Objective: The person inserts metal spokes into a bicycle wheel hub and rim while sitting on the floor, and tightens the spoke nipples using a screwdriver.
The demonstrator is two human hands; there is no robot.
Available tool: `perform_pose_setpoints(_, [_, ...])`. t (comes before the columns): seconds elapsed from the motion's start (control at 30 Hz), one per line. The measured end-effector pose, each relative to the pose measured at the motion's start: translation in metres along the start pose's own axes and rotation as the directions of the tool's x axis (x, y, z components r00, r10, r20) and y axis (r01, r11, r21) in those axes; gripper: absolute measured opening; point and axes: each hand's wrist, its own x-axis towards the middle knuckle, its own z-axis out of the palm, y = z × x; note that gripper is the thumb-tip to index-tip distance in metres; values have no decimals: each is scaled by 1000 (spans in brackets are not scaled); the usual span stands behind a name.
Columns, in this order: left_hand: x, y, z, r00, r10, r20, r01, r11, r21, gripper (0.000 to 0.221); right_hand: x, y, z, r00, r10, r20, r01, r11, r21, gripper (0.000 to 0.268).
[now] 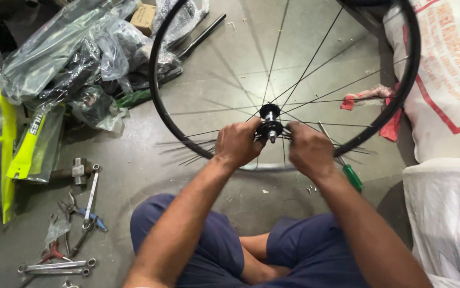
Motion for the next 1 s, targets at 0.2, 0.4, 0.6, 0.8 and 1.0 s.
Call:
perform_pose_setpoints(0.2, [71, -27, -37, 992, 123, -16, -108, 919, 378, 3, -11, 29, -10, 995, 79, 54, -78, 997, -21, 16])
perform_pose_setpoints(0.4, [82, -84, -14, 966, 165, 198, -222, 922, 316, 11, -35, 89, 68, 995, 94, 36, -91, 993, -74, 36])
perform_pose_setpoints(0.6, [116, -154, 43, 895, 284, 343, -396, 860, 323, 8, -83, 115, 149, 947, 13, 321, -64, 987, 147, 29])
perform_pose_setpoints(0.8, [136, -216, 83, 896, 328, 299, -434, 789, 435, 14, -85, 34, 167, 670, 413, 617, -587, 803, 101, 40])
perform_pose_setpoints(1.0, [136, -246, 105, 897, 284, 338, -431, 729, 531, 18, -102, -36, 204, 488, 485, 726, -810, 562, 170, 40])
